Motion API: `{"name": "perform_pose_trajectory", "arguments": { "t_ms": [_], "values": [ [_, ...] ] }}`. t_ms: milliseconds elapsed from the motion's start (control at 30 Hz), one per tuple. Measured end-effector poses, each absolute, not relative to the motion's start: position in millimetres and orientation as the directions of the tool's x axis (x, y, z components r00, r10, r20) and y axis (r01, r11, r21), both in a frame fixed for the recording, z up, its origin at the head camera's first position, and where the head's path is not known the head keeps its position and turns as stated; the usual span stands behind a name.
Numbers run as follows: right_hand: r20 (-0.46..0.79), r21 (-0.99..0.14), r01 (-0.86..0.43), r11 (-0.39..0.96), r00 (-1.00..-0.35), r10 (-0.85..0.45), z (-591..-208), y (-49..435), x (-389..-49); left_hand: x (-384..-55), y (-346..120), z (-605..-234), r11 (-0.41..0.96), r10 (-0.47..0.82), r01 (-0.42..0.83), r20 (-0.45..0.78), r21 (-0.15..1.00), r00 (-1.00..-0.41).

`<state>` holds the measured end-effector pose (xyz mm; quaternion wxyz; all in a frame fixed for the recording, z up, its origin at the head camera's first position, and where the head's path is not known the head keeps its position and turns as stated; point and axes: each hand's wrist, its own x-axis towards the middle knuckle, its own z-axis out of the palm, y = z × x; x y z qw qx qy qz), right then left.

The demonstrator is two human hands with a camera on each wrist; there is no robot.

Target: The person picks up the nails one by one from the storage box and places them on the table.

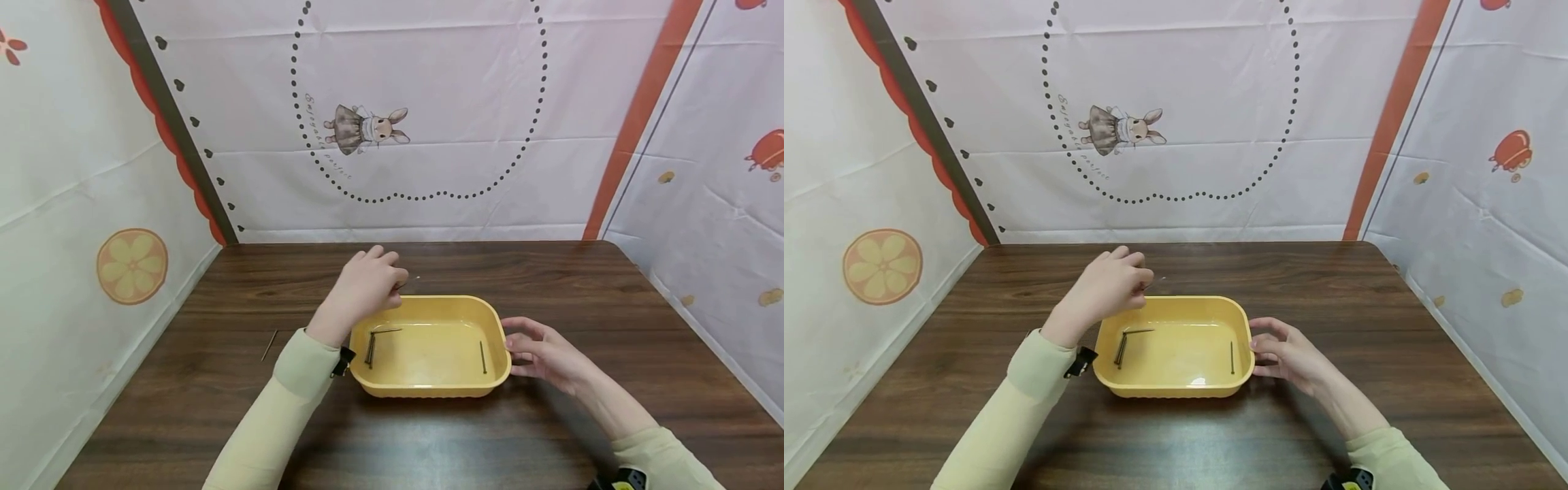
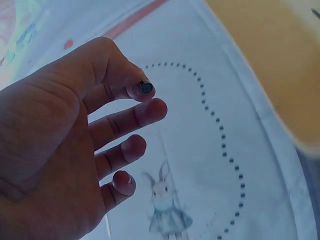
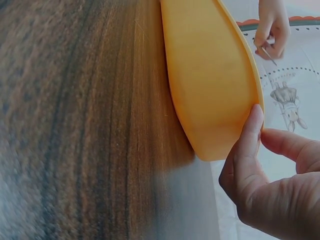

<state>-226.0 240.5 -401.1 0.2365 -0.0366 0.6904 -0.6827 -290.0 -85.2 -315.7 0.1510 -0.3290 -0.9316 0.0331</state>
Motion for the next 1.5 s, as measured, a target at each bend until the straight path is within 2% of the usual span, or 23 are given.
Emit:
{"name": "perform_pose_trajectory", "arguments": {
  "t_ms": [600,900,1500],
  "values": [
    [-0.26,-0.963,0.265,0.043,-0.884,-0.387,-402,243,-225,-282,-152,-323,0.858,0.504,0.506,0.32,-0.083,-0.802],
    [-0.27,-0.962,0.268,0.059,-0.886,-0.377,-400,243,-225,-277,-186,-333,0.906,0.421,0.417,0.268,-0.074,-0.867],
    [-0.282,-0.958,0.277,0.07,-0.88,-0.382,-400,242,-227,-271,-230,-358,0.944,0.327,0.33,0.179,-0.018,-0.928]
  ]
}}
